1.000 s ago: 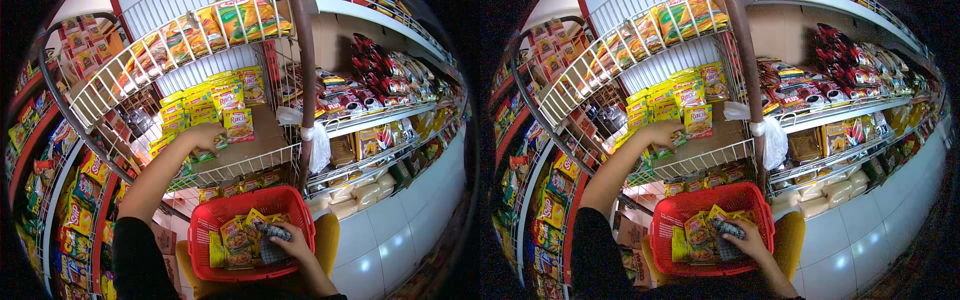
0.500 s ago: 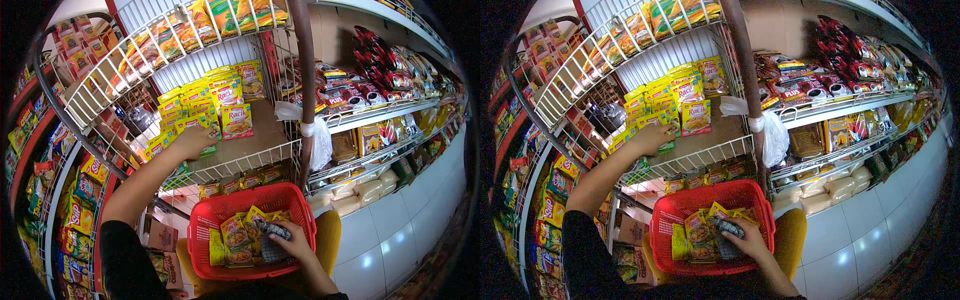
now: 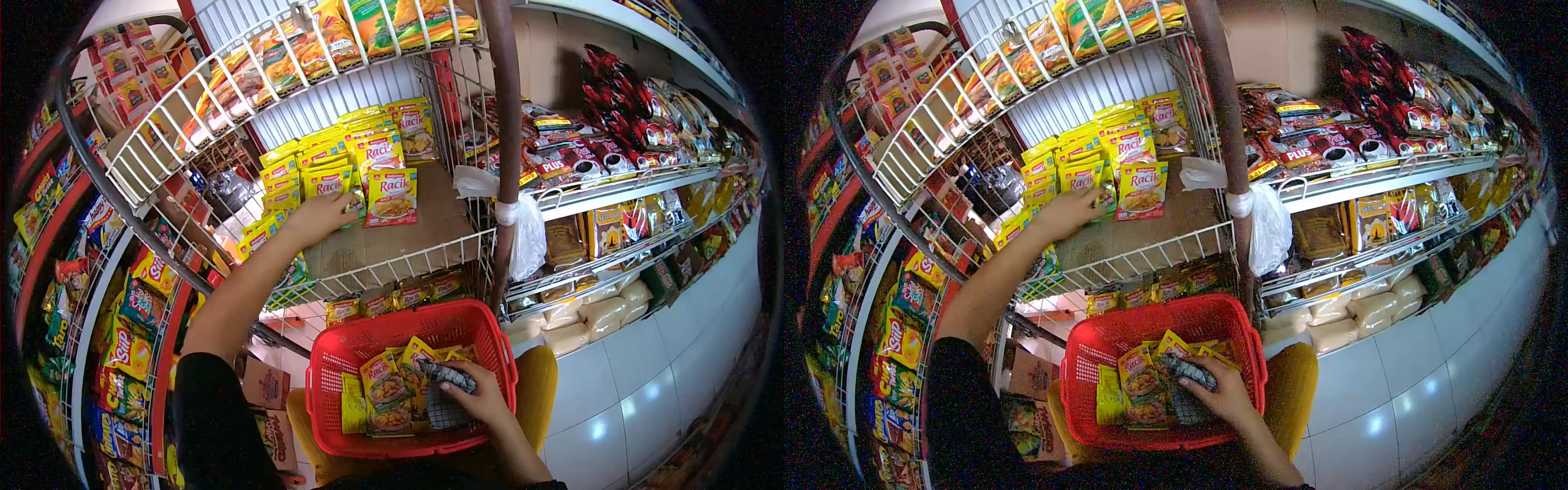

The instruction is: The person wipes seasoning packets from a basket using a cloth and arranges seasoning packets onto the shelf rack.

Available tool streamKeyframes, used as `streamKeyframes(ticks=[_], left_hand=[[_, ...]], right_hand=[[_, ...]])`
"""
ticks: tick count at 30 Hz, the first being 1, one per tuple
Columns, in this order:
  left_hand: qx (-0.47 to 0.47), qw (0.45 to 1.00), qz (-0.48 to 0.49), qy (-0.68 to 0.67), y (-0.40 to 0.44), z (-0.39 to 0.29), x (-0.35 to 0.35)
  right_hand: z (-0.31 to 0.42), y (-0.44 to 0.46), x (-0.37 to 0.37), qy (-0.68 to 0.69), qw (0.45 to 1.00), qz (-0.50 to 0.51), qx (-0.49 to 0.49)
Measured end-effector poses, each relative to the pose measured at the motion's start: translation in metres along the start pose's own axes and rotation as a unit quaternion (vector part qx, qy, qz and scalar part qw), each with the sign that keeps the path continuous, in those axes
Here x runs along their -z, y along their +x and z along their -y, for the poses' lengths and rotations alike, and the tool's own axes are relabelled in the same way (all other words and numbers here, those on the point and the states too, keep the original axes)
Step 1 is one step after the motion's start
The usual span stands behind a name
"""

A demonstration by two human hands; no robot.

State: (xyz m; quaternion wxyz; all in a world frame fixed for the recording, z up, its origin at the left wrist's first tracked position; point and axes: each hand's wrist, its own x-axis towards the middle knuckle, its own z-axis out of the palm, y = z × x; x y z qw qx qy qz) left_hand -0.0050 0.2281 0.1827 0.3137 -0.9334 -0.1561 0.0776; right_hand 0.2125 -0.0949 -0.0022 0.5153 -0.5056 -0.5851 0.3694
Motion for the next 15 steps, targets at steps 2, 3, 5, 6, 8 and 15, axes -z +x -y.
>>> streamKeyframes(ticks=[2, 3, 5, 6, 8, 15], left_hand=[[0.072, 0.995, 0.053, -0.039, 0.005, 0.002, -0.004], [0.072, 0.995, 0.053, -0.04, 0.005, 0.003, -0.005], [0.096, 0.995, -0.027, -0.031, 0.006, 0.003, -0.008], [0.108, 0.992, -0.067, -0.027, 0.006, 0.003, -0.01], [0.094, 0.994, -0.062, -0.015, 0.008, 0.006, -0.013], [0.085, 0.994, 0.068, -0.007, 0.031, 0.006, 0.006]], right_hand=[[0.002, 0.002, 0.0, -0.001, 1.0, -0.001, 0.0], [0.006, 0.002, 0.001, -0.001, 1.0, 0.001, -0.003], [0.011, 0.003, 0.002, -0.001, 1.0, 0.005, -0.008], [0.011, 0.003, 0.002, -0.002, 1.0, 0.005, -0.008], [0.012, 0.004, 0.003, -0.001, 1.0, 0.008, -0.012], [0.009, 0.003, 0.001, -0.011, 1.0, -0.003, -0.004]])
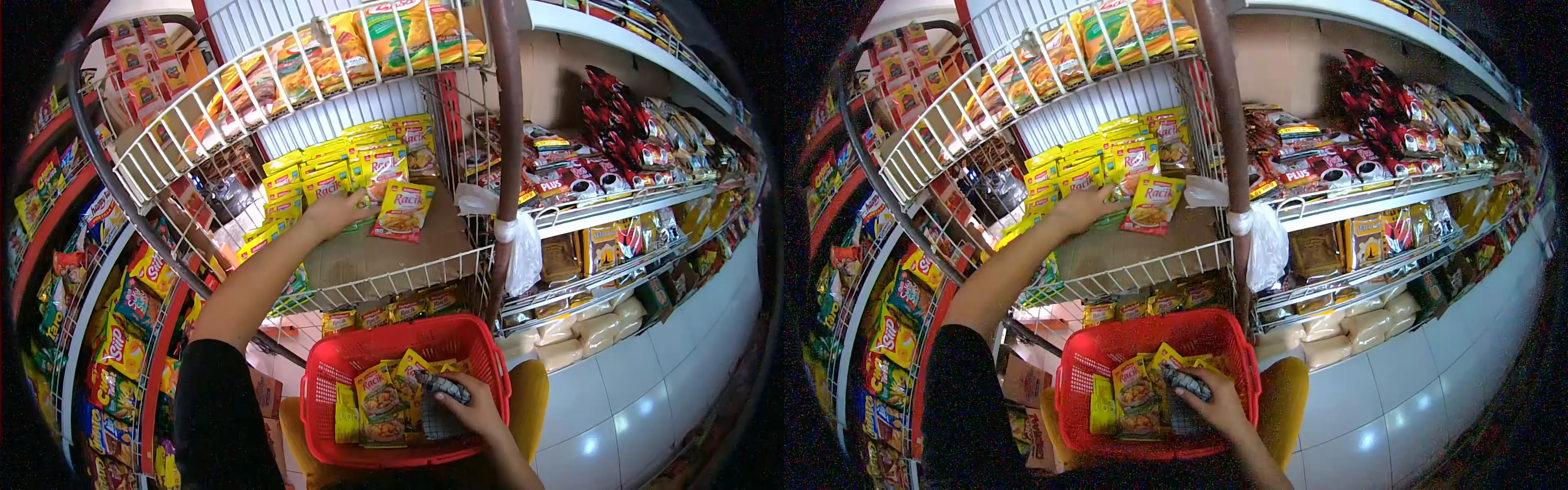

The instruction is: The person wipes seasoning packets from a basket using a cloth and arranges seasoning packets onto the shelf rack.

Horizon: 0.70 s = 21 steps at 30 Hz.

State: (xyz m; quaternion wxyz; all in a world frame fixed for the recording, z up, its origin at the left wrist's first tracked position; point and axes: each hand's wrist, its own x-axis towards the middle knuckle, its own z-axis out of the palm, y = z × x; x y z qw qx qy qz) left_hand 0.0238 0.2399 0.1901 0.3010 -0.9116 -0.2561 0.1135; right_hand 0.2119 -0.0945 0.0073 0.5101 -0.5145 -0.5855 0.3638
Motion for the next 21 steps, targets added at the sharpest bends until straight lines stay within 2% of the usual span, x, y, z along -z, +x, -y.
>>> streamKeyframes(ticks=[4, 7, 8, 11, 16, 19, 21], left_hand=[[-0.009, 0.998, -0.046, 0.034, 0.009, 0.003, -0.01], [0.057, 0.997, 0.048, -0.01, 0.009, 0.003, -0.002], [0.056, 0.997, 0.049, -0.01, 0.009, 0.004, -0.005], [0.046, 0.998, -0.003, 0.034, 0.007, 0.016, -0.02], [0.057, 0.998, -0.021, 0.011, 0.021, 0.016, -0.035], [0.078, 0.993, 0.052, -0.067, 0.027, 0.011, -0.039], [0.04, 0.998, 0.052, -0.022, 0.022, 0.01, -0.038]], right_hand=[[0.0, 0.0, 0.002, 0.0, 1.0, 0.001, 0.0], [0.0, 0.0, 0.002, -0.005, 1.0, 0.01, -0.007], [0.001, -0.001, 0.002, -0.002, 1.0, 0.012, -0.011], [0.001, -0.001, 0.003, 0.0, 1.0, 0.013, -0.018], [-0.002, 0.0, 0.005, -0.003, 1.0, 0.01, -0.015], [-0.003, -0.001, 0.004, -0.004, 1.0, 0.019, -0.023], [0.0, -0.001, 0.005, -0.003, 1.0, 0.021, -0.02]])
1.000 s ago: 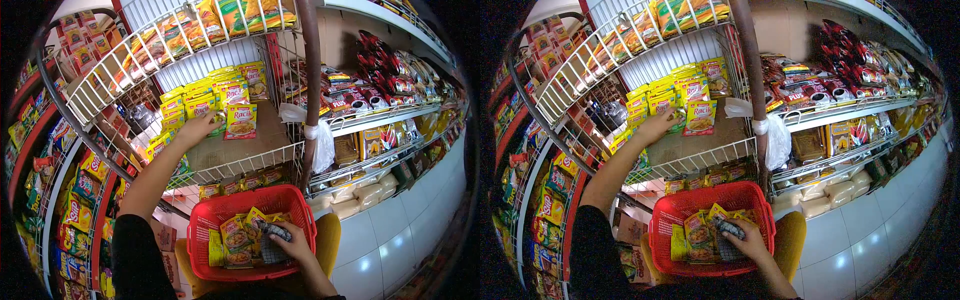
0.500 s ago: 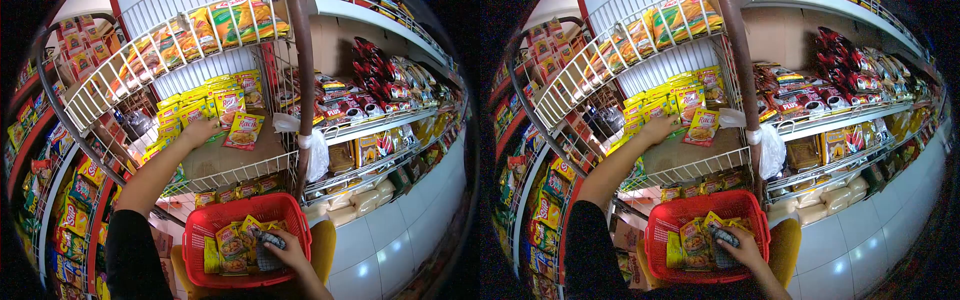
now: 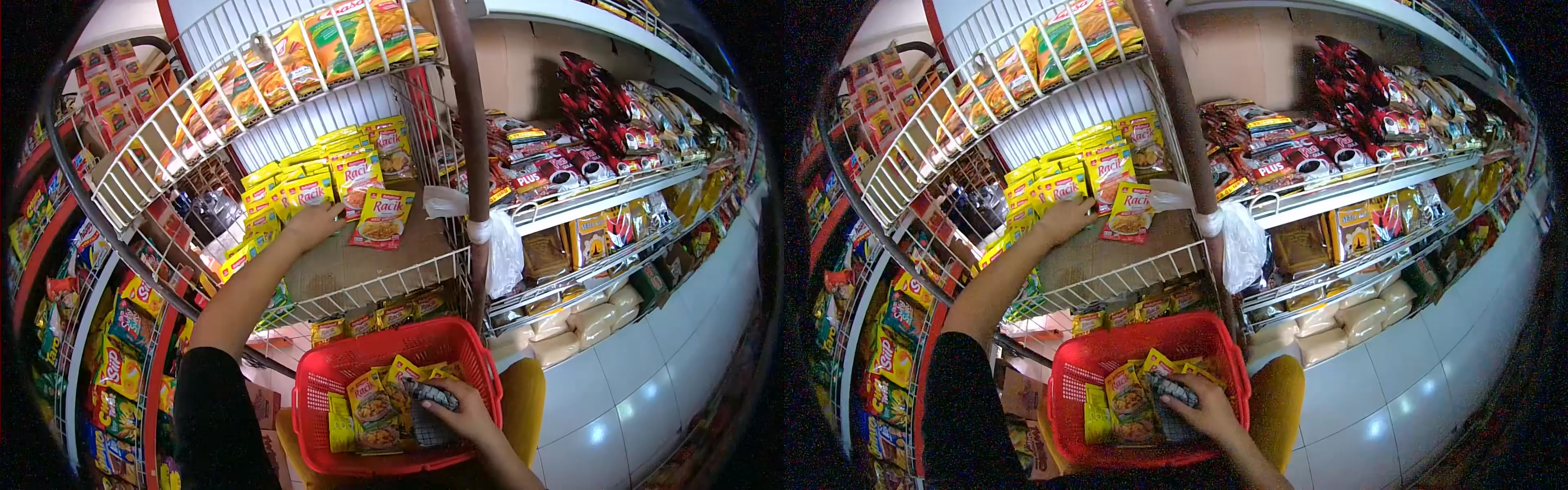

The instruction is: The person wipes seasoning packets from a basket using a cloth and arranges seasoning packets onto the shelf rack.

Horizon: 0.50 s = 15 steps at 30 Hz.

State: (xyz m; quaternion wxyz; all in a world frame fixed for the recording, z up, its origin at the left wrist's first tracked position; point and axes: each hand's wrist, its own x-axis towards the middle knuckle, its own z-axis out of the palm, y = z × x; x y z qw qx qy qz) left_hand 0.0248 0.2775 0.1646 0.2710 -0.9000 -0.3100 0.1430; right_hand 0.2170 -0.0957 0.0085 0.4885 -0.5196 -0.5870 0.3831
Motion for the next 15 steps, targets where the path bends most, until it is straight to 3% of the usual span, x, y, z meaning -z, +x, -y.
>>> streamKeyframes(ticks=[2, 7, 11, 14, 15], left_hand=[[-0.071, 0.993, -0.007, 0.091, -0.008, 0.0, 0.003], [-0.046, 0.999, -0.02, 0.011, -0.042, 0.0, 0.015], [0.029, 0.996, 0.024, -0.075, -0.057, 0.0, 0.013], [0.234, 0.97, -0.049, -0.036, -0.062, -0.006, 0.018], [0.235, 0.97, -0.05, -0.037, -0.063, -0.008, 0.021]], right_hand=[[0.0, -0.001, 0.0, 0.0, 1.0, 0.003, 0.0], [-0.002, -0.001, -0.001, 0.0, 1.0, 0.001, 0.014], [-0.003, 0.001, -0.002, 0.002, 1.0, 0.004, 0.025], [-0.007, 0.0, -0.005, -0.009, 1.0, 0.0, 0.029], [-0.008, -0.001, -0.005, -0.004, 1.0, 0.001, 0.021]])
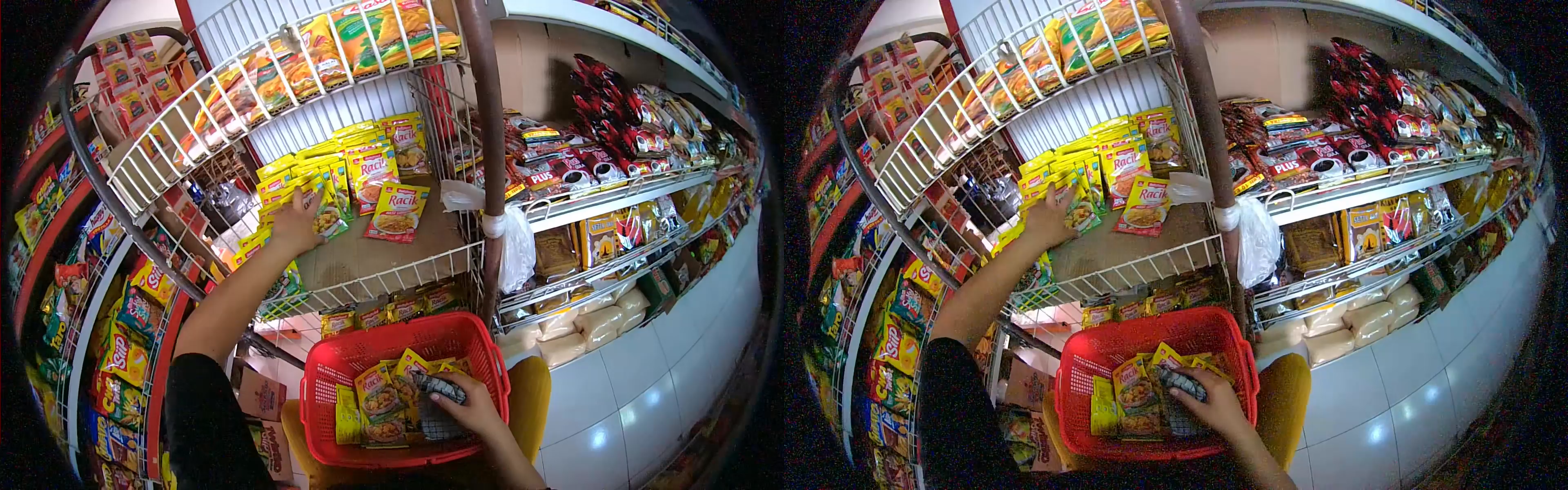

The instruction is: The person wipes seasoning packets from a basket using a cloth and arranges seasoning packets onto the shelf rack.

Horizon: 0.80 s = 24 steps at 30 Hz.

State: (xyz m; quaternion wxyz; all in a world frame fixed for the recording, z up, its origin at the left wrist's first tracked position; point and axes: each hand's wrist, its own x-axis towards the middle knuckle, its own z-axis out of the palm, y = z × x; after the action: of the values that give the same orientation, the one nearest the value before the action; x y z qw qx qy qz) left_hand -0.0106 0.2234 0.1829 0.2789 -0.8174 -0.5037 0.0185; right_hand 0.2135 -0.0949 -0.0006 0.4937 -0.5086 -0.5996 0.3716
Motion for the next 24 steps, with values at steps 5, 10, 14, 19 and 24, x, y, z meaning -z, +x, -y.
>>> streamKeyframes(ticks=[5, 10, 14, 19, 24], left_hand=[[0.082, 0.989, 0.111, -0.049, 0.012, 0.002, 0.004], [0.047, 0.993, 0.049, -0.099, 0.025, 0.012, -0.027], [0.025, 0.992, 0.054, -0.113, 0.028, 0.011, -0.023], [0.052, 0.983, 0.07, -0.159, 0.029, 0.006, -0.016], [0.103, 0.974, 0.1, -0.176, 0.033, 0.01, -0.015]], right_hand=[[0.003, 0.0, 0.002, 0.004, 1.0, -0.007, -0.015], [0.004, -0.001, 0.001, 0.017, 1.0, -0.006, -0.018], [0.001, 0.0, 0.001, -0.012, 1.0, -0.012, 0.004], [0.003, -0.001, 0.001, -0.006, 1.0, -0.013, 0.006], [0.002, 0.0, 0.002, -0.008, 1.0, -0.01, 0.004]])
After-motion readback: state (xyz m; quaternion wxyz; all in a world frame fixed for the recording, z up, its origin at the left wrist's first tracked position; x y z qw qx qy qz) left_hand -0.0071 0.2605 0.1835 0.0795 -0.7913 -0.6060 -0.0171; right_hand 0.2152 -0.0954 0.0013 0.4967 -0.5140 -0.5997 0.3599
